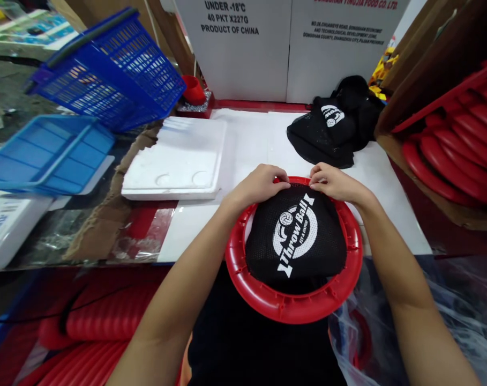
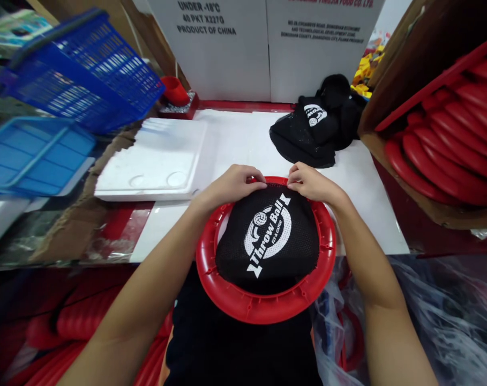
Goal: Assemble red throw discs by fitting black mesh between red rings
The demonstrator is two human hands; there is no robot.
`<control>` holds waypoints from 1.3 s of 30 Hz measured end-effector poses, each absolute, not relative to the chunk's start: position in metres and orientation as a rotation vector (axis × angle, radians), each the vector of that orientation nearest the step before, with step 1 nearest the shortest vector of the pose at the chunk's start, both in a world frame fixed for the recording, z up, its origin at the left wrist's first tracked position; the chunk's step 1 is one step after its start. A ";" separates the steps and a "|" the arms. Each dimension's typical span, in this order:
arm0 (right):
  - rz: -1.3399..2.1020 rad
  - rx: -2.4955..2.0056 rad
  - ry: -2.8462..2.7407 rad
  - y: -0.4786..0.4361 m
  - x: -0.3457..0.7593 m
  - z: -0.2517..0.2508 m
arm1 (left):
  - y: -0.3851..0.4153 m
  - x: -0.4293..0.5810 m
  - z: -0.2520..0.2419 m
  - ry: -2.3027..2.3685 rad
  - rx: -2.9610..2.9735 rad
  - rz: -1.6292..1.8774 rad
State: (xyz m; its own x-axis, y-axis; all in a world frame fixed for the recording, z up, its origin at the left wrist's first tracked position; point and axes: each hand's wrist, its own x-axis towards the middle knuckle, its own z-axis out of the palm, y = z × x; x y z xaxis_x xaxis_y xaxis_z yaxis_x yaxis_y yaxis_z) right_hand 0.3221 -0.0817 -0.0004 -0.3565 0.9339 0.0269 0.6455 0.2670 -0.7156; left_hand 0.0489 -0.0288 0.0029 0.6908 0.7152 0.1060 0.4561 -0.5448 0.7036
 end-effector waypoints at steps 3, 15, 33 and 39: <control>0.854 -1.422 -2.078 -0.082 0.315 0.004 | -0.019 0.052 0.008 0.896 2.125 0.394; 0.851 -1.366 -1.957 -0.073 0.287 -0.008 | -0.019 0.049 -0.002 0.916 1.939 0.512; -0.034 -2.154 -2.232 -0.098 0.299 0.025 | -0.061 0.036 0.027 1.009 2.674 0.478; 0.508 -2.057 -2.409 -0.121 0.351 0.032 | -0.079 0.047 0.017 1.034 2.830 0.232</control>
